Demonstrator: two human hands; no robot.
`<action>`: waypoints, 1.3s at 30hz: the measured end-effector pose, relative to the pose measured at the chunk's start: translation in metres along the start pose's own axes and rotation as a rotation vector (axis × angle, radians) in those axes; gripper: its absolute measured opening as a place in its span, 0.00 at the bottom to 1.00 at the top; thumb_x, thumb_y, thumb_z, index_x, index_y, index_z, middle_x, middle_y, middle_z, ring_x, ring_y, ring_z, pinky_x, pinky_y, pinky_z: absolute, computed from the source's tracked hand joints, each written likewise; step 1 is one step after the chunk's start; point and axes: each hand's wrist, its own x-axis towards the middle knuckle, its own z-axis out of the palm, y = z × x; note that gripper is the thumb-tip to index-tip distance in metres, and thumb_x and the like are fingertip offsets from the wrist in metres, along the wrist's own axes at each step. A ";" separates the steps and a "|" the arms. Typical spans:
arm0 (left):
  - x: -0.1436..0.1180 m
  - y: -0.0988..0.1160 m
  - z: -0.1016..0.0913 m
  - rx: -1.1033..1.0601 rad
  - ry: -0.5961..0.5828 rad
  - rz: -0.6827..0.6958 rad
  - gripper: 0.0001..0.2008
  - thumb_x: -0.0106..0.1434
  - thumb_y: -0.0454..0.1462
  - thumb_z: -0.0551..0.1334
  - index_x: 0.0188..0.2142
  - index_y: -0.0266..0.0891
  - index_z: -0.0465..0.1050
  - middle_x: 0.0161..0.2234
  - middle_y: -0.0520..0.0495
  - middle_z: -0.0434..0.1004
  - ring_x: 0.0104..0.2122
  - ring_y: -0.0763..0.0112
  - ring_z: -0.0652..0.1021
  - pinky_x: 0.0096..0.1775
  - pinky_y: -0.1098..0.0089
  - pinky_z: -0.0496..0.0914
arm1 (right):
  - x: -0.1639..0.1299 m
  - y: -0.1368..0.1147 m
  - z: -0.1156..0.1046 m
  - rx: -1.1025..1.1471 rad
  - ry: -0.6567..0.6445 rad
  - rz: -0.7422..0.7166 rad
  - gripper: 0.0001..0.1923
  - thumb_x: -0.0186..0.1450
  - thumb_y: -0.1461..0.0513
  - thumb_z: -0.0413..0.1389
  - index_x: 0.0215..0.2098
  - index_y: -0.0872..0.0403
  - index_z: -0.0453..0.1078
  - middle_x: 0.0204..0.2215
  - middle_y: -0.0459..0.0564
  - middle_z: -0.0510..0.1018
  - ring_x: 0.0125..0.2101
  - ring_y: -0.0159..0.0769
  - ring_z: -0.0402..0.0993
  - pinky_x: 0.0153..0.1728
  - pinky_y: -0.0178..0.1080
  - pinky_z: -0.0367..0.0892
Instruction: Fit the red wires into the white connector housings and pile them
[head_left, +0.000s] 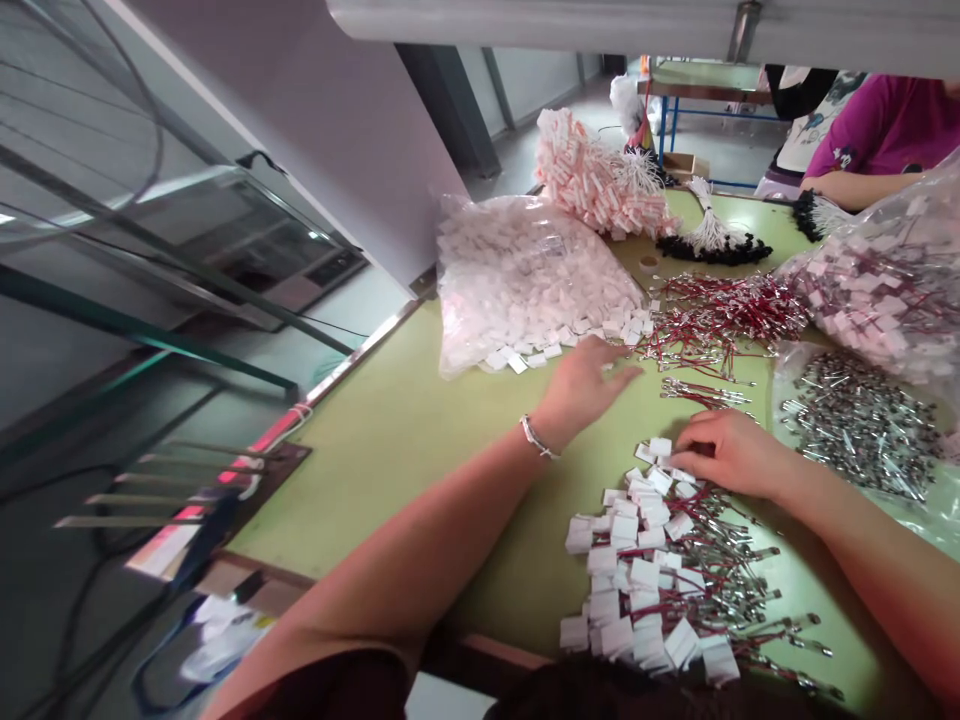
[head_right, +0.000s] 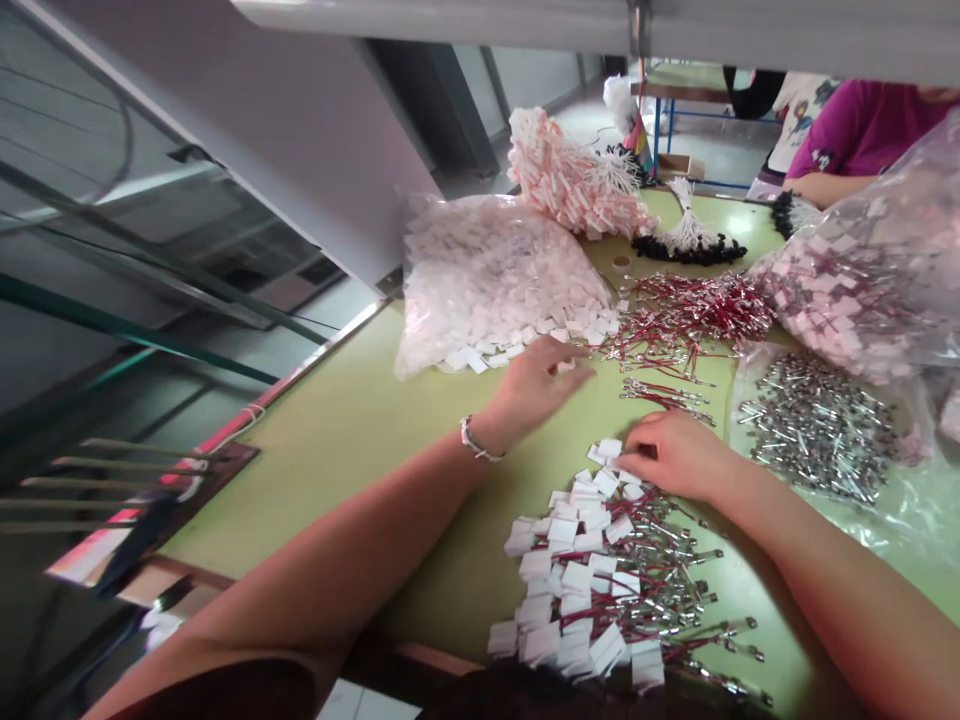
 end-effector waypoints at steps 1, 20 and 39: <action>0.003 -0.007 -0.001 0.092 0.054 -0.034 0.15 0.62 0.41 0.60 0.45 0.36 0.77 0.40 0.41 0.73 0.40 0.62 0.73 0.46 0.61 0.69 | 0.002 0.001 -0.002 -0.005 0.028 0.005 0.09 0.64 0.60 0.55 0.28 0.52 0.74 0.24 0.45 0.76 0.25 0.29 0.68 0.28 0.35 0.61; -0.003 -0.006 0.018 -0.963 -0.226 -0.365 0.12 0.53 0.33 0.67 0.38 0.33 0.78 0.22 0.51 0.71 0.21 0.79 0.68 0.27 0.73 0.62 | 0.015 0.038 0.001 -0.244 0.254 0.188 0.09 0.63 0.68 0.51 0.33 0.53 0.72 0.32 0.51 0.77 0.33 0.38 0.72 0.34 0.41 0.66; -0.012 0.015 0.019 -1.155 -0.390 -0.411 0.08 0.57 0.32 0.65 0.38 0.35 0.78 0.27 0.49 0.77 0.25 0.78 0.73 0.32 0.72 0.67 | 0.011 0.001 -0.002 0.005 0.339 0.187 0.08 0.63 0.65 0.51 0.34 0.51 0.72 0.31 0.48 0.78 0.31 0.36 0.72 0.31 0.39 0.66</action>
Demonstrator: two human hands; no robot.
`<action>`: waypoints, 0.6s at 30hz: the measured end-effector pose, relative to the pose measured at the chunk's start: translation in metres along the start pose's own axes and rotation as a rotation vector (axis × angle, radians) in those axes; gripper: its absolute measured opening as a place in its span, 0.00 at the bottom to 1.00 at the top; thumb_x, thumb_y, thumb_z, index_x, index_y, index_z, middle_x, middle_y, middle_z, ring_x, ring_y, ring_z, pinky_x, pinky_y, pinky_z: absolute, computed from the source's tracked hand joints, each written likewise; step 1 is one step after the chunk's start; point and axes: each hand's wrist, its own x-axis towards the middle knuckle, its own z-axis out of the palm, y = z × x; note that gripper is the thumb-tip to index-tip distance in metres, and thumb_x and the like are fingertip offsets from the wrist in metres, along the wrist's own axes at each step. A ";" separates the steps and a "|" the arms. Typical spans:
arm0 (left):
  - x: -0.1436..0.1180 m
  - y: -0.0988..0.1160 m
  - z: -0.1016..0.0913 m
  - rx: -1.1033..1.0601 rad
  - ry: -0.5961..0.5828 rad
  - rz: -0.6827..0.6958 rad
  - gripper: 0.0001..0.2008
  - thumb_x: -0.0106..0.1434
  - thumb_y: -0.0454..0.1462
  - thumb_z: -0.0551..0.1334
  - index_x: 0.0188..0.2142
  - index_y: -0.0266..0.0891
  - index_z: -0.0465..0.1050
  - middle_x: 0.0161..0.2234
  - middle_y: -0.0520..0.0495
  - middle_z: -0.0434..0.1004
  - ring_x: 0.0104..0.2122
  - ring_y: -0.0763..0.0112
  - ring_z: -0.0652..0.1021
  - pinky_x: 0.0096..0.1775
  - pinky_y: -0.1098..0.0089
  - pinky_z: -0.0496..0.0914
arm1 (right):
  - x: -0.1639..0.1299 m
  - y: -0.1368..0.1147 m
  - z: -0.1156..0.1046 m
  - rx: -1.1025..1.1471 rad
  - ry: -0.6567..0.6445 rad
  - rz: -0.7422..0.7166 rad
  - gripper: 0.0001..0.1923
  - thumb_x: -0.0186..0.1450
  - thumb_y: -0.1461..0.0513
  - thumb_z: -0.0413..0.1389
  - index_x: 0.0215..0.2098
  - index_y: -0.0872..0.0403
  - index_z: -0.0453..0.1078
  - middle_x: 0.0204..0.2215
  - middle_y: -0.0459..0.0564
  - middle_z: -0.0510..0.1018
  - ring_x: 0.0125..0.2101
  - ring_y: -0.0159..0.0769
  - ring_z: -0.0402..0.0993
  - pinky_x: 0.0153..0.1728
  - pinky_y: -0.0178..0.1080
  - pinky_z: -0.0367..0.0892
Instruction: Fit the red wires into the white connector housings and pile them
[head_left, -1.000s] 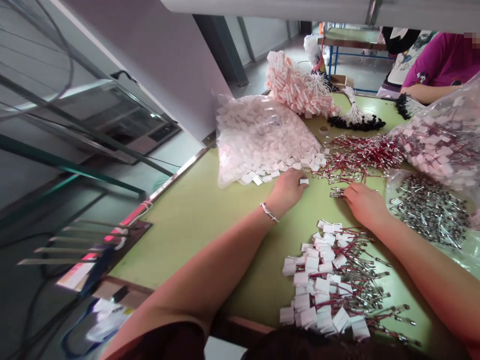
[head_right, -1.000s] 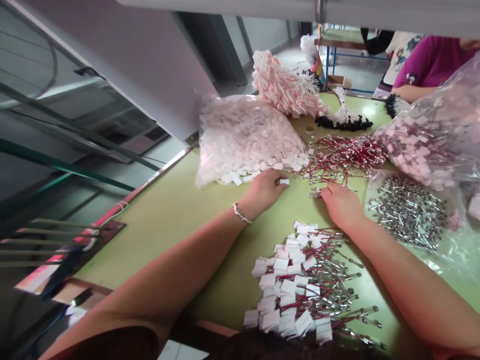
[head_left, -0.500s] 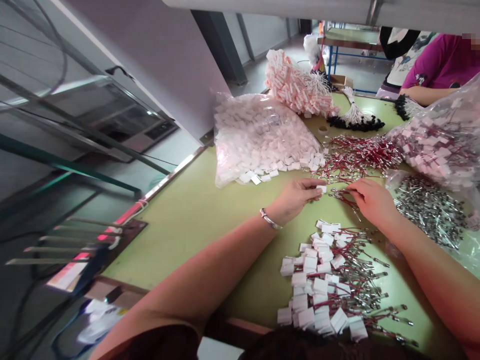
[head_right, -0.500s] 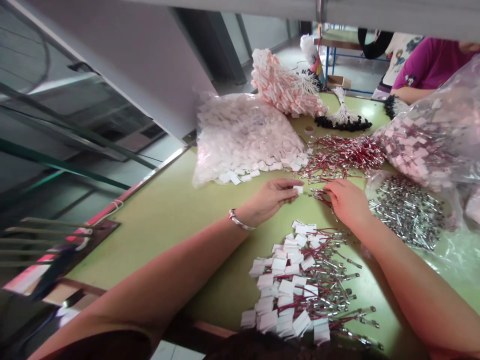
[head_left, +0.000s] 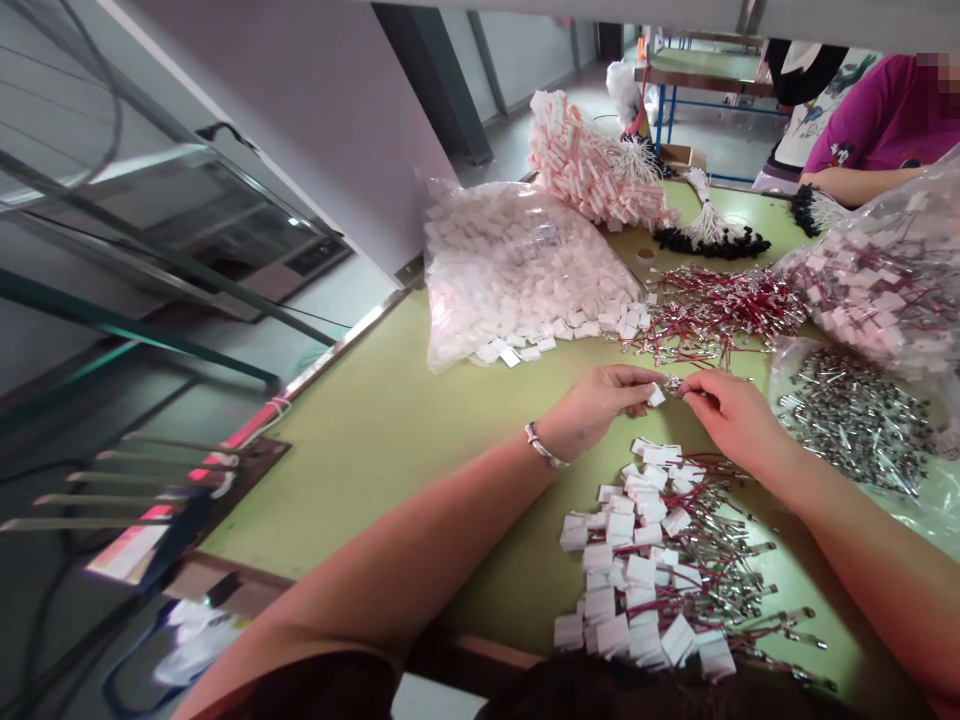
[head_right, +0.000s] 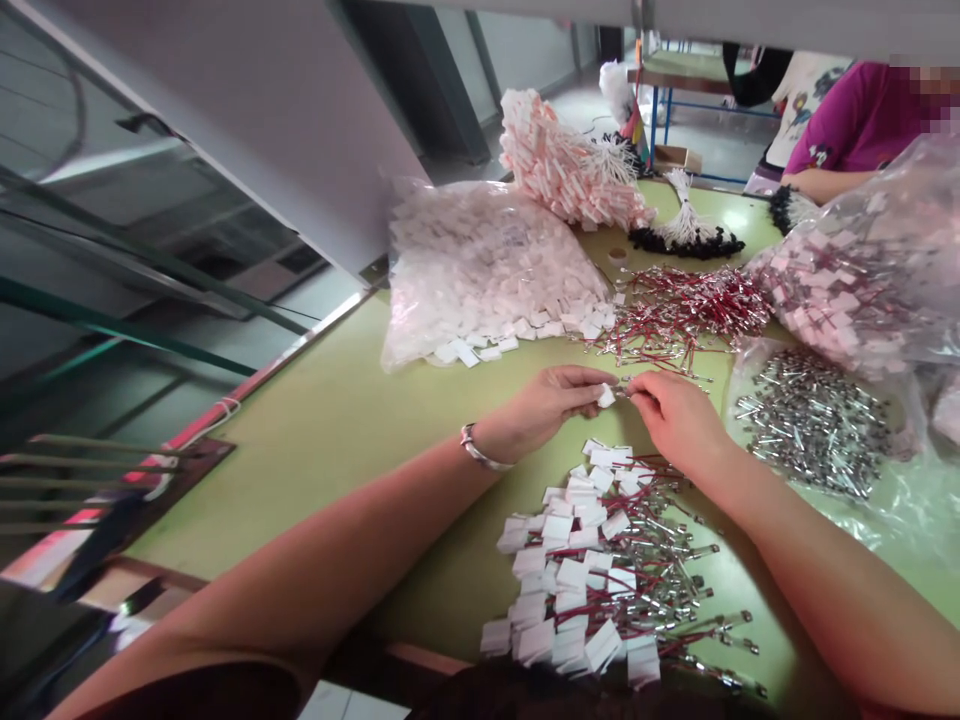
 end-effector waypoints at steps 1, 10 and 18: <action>-0.001 0.001 0.001 0.005 0.007 0.002 0.08 0.58 0.33 0.64 0.38 0.35 0.78 0.29 0.48 0.78 0.27 0.77 0.74 0.33 0.72 0.68 | -0.001 0.000 0.001 -0.002 0.017 0.002 0.08 0.64 0.65 0.51 0.35 0.51 0.72 0.30 0.47 0.78 0.30 0.35 0.72 0.30 0.39 0.66; -0.003 0.000 0.005 0.081 0.106 0.059 0.15 0.55 0.32 0.67 0.43 0.35 0.72 0.30 0.49 0.76 0.25 0.77 0.75 0.28 0.74 0.66 | -0.003 0.000 0.002 -0.015 0.038 0.017 0.06 0.62 0.66 0.53 0.35 0.51 0.72 0.27 0.46 0.79 0.25 0.33 0.72 0.26 0.38 0.66; -0.006 -0.002 0.007 0.010 -0.018 0.103 0.07 0.53 0.33 0.68 0.34 0.37 0.79 0.32 0.49 0.80 0.30 0.77 0.74 0.37 0.71 0.68 | -0.005 0.001 -0.001 -0.100 0.093 -0.132 0.05 0.64 0.64 0.54 0.32 0.52 0.72 0.29 0.47 0.77 0.32 0.36 0.71 0.32 0.39 0.66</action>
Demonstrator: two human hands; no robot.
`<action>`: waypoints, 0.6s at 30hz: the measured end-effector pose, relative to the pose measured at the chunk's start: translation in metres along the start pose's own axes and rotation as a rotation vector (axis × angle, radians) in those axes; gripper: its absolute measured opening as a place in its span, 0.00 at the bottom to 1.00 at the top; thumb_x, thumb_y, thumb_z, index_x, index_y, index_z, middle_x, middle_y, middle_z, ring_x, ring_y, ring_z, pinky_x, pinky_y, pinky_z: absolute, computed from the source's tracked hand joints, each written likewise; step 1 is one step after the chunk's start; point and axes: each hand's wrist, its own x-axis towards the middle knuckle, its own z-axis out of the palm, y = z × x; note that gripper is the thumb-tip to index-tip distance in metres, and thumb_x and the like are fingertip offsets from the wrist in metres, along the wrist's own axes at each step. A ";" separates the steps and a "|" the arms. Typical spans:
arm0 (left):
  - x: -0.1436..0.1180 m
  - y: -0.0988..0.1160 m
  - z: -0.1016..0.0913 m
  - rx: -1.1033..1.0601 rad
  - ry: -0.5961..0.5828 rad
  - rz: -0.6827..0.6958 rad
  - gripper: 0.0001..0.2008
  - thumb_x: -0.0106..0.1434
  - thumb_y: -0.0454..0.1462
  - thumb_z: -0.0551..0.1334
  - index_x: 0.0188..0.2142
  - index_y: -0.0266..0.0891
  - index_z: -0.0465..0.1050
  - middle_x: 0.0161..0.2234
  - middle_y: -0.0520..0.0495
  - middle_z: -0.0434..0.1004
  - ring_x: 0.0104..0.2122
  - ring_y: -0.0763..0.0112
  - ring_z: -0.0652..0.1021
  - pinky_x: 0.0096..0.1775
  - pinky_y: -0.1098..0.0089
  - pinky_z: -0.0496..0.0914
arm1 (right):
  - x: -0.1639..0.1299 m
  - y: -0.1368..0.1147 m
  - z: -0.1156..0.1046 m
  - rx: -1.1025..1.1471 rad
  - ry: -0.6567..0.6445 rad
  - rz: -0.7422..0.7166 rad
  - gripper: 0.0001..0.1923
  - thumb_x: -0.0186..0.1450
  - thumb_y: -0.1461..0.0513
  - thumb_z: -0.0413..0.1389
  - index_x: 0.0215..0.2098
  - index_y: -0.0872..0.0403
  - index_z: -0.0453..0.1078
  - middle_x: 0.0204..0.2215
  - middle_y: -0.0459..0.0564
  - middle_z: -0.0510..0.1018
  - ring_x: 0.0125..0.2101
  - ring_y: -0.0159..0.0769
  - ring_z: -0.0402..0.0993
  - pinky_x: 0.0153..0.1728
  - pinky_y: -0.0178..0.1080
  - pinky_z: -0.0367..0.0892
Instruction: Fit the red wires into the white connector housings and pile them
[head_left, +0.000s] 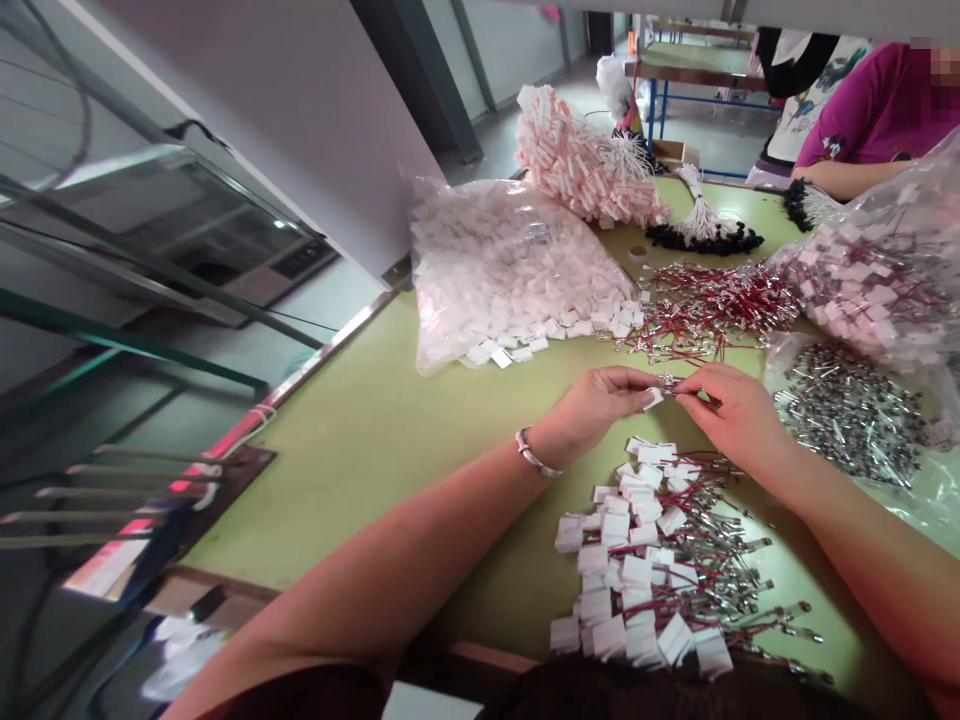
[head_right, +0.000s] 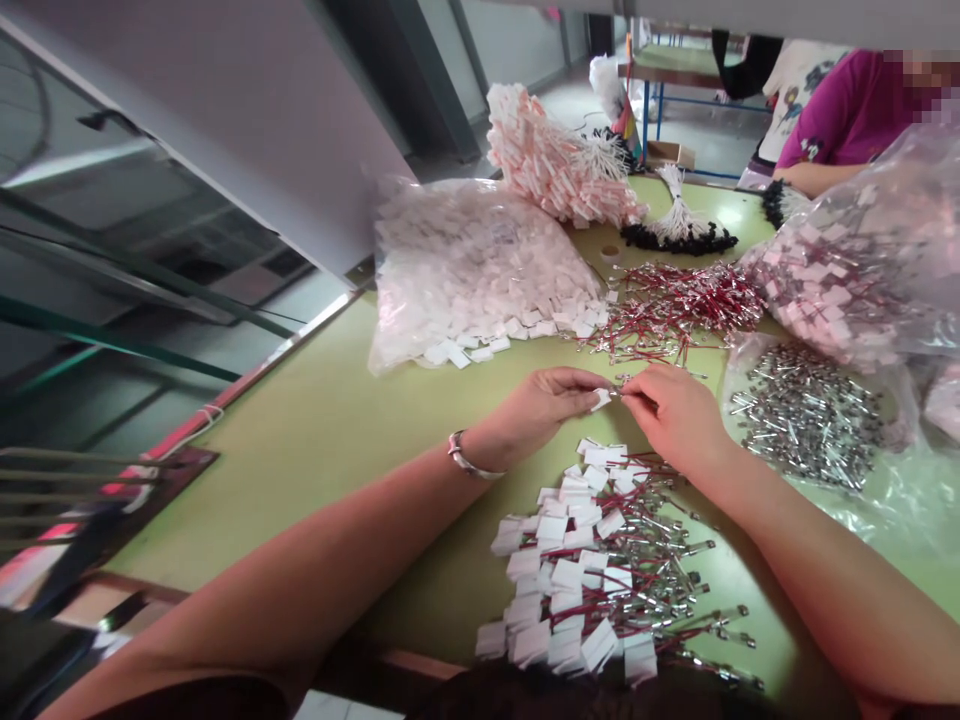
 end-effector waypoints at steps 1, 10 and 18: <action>0.000 0.000 0.000 -0.013 -0.006 -0.002 0.07 0.53 0.33 0.68 0.34 0.38 0.79 0.33 0.48 0.81 0.30 0.77 0.74 0.37 0.71 0.68 | 0.000 0.000 0.001 -0.027 0.005 -0.043 0.06 0.64 0.65 0.53 0.32 0.52 0.71 0.29 0.48 0.76 0.32 0.36 0.71 0.33 0.39 0.66; -0.001 0.002 -0.003 0.026 -0.010 -0.141 0.13 0.56 0.36 0.67 0.42 0.38 0.78 0.25 0.50 0.77 0.22 0.80 0.71 0.25 0.76 0.63 | -0.003 -0.004 0.005 -0.332 0.018 -0.347 0.13 0.67 0.67 0.46 0.29 0.55 0.69 0.28 0.52 0.73 0.32 0.38 0.64 0.30 0.39 0.61; 0.002 0.008 -0.006 0.141 0.003 -0.180 0.07 0.54 0.36 0.69 0.33 0.36 0.80 0.17 0.51 0.71 0.18 0.80 0.68 0.20 0.77 0.58 | -0.006 -0.005 0.006 -0.395 0.012 -0.490 0.15 0.68 0.69 0.46 0.27 0.54 0.70 0.26 0.51 0.71 0.31 0.37 0.61 0.26 0.39 0.57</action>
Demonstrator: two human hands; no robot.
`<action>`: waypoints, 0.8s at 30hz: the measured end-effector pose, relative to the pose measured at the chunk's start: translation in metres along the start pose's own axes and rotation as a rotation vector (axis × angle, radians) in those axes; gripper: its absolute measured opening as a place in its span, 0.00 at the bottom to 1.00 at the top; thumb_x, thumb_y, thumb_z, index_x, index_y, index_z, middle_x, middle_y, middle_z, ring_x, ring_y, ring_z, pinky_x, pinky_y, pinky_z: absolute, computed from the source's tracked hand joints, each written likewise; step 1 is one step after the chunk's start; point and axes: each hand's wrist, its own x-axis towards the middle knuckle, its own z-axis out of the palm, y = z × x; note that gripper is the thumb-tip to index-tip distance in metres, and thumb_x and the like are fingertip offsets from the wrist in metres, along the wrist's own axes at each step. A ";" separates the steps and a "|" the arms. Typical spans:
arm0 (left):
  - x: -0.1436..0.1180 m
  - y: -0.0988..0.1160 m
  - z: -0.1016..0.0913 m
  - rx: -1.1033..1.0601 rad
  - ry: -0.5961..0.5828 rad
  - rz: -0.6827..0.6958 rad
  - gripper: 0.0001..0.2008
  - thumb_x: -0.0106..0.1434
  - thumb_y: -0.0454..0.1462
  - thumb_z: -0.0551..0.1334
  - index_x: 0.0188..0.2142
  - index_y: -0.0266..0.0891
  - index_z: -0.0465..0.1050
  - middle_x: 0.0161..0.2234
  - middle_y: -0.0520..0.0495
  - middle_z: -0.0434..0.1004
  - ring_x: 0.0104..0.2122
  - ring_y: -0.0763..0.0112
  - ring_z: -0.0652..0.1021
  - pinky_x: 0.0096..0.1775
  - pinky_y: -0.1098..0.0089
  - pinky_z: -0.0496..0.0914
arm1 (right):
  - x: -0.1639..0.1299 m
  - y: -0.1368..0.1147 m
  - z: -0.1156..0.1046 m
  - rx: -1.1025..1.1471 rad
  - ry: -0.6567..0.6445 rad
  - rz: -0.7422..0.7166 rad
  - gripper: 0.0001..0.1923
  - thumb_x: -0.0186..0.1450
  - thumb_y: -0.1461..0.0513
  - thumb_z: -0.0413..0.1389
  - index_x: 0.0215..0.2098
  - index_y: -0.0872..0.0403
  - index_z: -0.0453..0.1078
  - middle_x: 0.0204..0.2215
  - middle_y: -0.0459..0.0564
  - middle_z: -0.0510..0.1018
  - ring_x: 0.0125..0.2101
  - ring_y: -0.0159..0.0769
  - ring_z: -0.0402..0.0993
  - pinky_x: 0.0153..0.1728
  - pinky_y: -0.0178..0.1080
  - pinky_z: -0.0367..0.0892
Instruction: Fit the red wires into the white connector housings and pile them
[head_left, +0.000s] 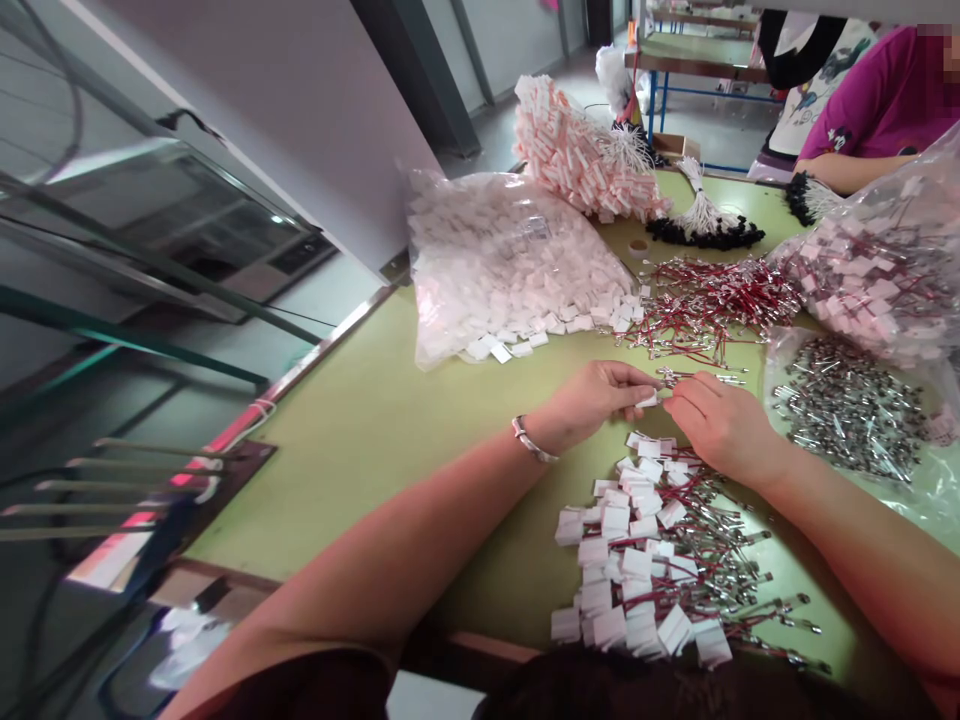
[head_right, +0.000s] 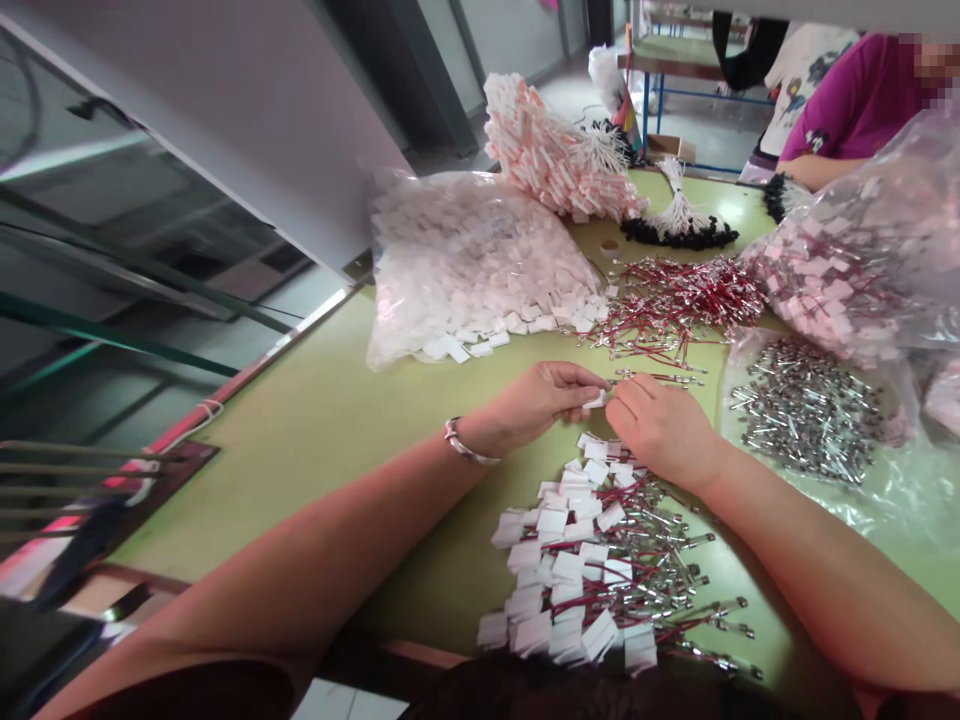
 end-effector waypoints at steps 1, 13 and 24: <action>0.000 0.001 -0.001 -0.007 -0.020 -0.024 0.07 0.53 0.36 0.69 0.32 0.36 0.80 0.17 0.51 0.71 0.17 0.81 0.68 0.20 0.78 0.57 | -0.001 0.000 0.000 0.017 0.000 -0.008 0.14 0.68 0.68 0.46 0.28 0.54 0.70 0.27 0.51 0.71 0.31 0.37 0.62 0.27 0.38 0.58; 0.001 0.002 -0.007 -0.164 -0.147 -0.101 0.08 0.53 0.35 0.70 0.33 0.34 0.80 0.24 0.49 0.76 0.21 0.82 0.69 0.24 0.79 0.64 | -0.006 0.000 0.002 0.192 0.119 0.013 0.11 0.68 0.67 0.48 0.35 0.54 0.72 0.32 0.52 0.76 0.34 0.36 0.67 0.34 0.39 0.67; -0.001 0.003 -0.007 -0.185 -0.166 -0.128 0.07 0.54 0.35 0.69 0.33 0.35 0.80 0.26 0.48 0.76 0.23 0.82 0.69 0.27 0.78 0.64 | -0.003 -0.004 0.001 0.179 0.155 0.064 0.11 0.68 0.66 0.48 0.34 0.54 0.72 0.30 0.51 0.76 0.34 0.37 0.67 0.34 0.39 0.67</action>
